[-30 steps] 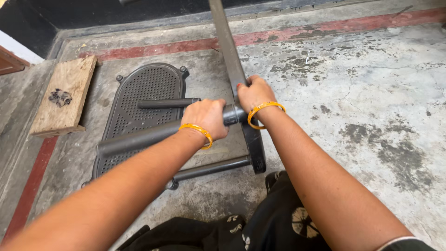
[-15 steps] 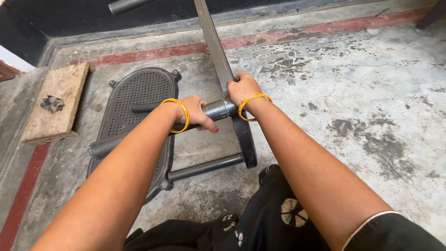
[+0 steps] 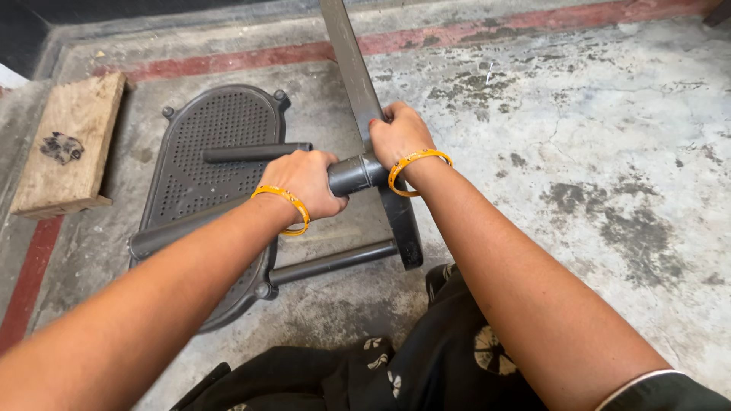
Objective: The person assembles a two-tier plastic step stool by hand. They insert and tighten the legs into the upper and lower tiers, then flip and reposition the stool to secure all components. The finished stool is placed upright on the floor.
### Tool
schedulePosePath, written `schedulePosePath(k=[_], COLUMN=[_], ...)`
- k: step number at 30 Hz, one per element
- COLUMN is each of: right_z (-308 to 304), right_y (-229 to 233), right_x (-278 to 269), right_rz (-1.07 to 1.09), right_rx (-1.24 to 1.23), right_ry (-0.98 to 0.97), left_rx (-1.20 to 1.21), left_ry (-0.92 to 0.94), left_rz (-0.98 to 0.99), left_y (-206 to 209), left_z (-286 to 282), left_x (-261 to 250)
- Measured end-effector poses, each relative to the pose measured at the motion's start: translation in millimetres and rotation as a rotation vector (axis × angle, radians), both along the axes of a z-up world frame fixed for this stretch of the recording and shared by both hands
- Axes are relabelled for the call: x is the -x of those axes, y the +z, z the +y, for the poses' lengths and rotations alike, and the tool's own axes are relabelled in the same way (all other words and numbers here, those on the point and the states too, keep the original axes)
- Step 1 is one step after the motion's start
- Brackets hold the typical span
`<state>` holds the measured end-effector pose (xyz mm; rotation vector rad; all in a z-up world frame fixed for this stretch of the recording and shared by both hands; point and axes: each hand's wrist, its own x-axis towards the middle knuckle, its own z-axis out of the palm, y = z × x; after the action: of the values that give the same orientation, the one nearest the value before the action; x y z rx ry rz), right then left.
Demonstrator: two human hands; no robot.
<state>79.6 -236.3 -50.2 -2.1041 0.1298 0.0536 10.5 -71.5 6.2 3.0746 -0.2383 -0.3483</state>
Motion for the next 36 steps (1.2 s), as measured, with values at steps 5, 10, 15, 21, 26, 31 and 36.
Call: schedulePosePath(k=[5, 10, 15, 21, 26, 31, 36], right_z=[2, -7, -11, -11, -10, -15, -5], right_y=[-5, -15, -18, -17, -5, 25, 69], right_x=[-2, -9, -18, -18, -10, 22, 15], right_rz=[0.029, -0.075, -0.065, -0.030, -0.003, -0.345, -0.442], right_rx=[0.021, 0.030, -0.003, 0.005, 0.009, 0.347, 0.714], right_ry=[-0.051, -0.030, -0.012, -0.021, -0.003, 0.023, 0.743], left_rx=[-0.045, -0.020, -0.019, 0.149, 0.103, 0.067, -0.012], left_ry=[-0.003, 0.008, 0.000, 0.023, -0.052, -0.051, 0.010], left_rz=[-0.176, -0.285, -0.096, 0.237, 0.315, 0.177, 0.175], left_y=[-10, -16, -4, 3, 0, 10, 26], left_z=[-1, -10, -7, 27, 19, 19, 59], left_x=[8, 13, 5, -22, -35, -16, 11])
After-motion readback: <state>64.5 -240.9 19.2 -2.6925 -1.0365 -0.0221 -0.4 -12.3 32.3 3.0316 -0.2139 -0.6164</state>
